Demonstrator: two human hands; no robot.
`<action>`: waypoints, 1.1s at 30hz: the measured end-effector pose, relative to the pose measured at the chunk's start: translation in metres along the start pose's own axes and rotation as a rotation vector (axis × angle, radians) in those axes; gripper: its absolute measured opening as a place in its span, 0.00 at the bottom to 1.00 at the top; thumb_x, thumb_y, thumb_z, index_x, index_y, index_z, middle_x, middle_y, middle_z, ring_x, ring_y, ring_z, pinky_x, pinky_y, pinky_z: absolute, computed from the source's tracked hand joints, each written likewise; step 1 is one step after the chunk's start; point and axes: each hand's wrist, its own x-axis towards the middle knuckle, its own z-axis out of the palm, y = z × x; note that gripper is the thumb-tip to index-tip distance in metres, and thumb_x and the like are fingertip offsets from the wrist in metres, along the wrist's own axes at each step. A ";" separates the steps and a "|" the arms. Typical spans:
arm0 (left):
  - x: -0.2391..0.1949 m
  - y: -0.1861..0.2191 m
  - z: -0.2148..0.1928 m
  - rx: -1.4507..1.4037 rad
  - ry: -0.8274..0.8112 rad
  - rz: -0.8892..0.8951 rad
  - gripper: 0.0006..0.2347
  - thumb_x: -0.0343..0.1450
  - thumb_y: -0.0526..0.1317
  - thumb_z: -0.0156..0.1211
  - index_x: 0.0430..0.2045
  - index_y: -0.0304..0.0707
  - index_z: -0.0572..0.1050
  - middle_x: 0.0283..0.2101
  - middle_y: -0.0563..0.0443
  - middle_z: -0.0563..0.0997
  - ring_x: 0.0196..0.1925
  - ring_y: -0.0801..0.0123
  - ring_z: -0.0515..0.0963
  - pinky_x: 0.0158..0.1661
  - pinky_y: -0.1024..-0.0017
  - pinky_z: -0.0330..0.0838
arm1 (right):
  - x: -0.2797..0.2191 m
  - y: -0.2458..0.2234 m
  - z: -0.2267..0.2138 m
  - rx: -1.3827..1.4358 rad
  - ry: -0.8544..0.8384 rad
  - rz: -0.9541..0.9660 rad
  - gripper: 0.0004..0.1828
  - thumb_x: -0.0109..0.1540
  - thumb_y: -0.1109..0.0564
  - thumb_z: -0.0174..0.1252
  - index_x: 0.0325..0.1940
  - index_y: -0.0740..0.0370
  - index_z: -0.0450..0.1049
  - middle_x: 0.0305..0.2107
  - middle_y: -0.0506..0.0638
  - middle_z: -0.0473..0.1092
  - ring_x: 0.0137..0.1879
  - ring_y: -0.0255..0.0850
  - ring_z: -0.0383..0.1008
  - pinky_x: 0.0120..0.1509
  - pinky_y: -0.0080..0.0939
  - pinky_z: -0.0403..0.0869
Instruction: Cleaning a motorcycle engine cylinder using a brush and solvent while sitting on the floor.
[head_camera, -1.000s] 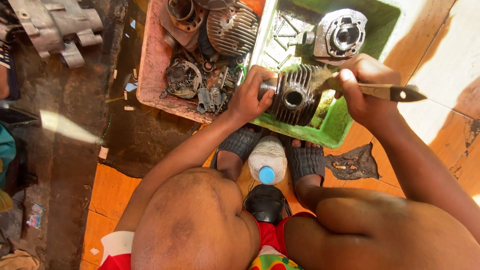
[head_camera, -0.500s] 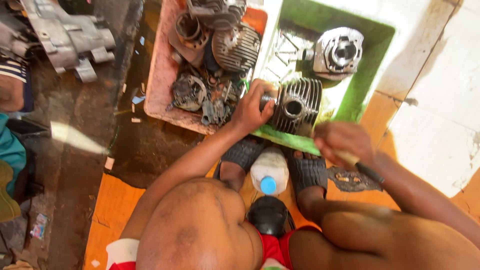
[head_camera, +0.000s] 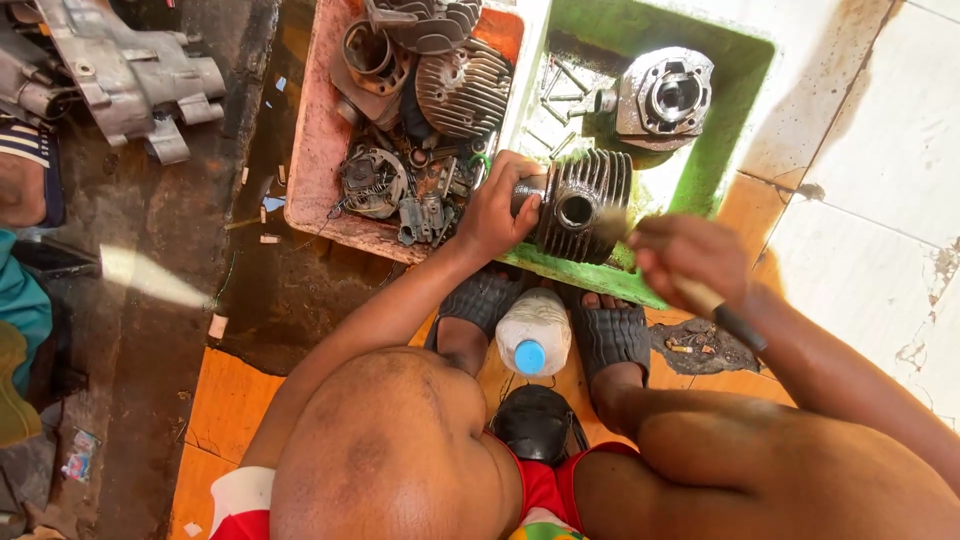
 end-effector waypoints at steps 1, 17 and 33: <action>0.005 -0.001 -0.001 -0.005 0.007 0.022 0.14 0.77 0.48 0.49 0.46 0.37 0.70 0.44 0.46 0.71 0.42 0.36 0.80 0.36 0.50 0.78 | -0.008 0.004 0.008 0.052 -0.003 -0.029 0.15 0.66 0.61 0.57 0.24 0.66 0.72 0.26 0.64 0.74 0.29 0.57 0.77 0.25 0.47 0.74; 0.003 -0.002 0.002 0.037 0.016 0.008 0.14 0.76 0.49 0.49 0.46 0.39 0.70 0.44 0.45 0.72 0.40 0.37 0.81 0.34 0.49 0.79 | 0.008 0.018 -0.009 -0.059 -0.015 -0.127 0.11 0.67 0.67 0.56 0.30 0.73 0.77 0.25 0.67 0.74 0.30 0.59 0.75 0.24 0.47 0.72; -0.001 -0.010 0.002 -0.039 -0.041 -0.052 0.14 0.76 0.49 0.49 0.49 0.43 0.70 0.48 0.48 0.72 0.45 0.37 0.81 0.38 0.45 0.79 | 0.003 0.002 -0.006 0.012 -0.057 0.002 0.11 0.67 0.62 0.55 0.31 0.67 0.75 0.27 0.63 0.74 0.37 0.58 0.79 0.31 0.47 0.78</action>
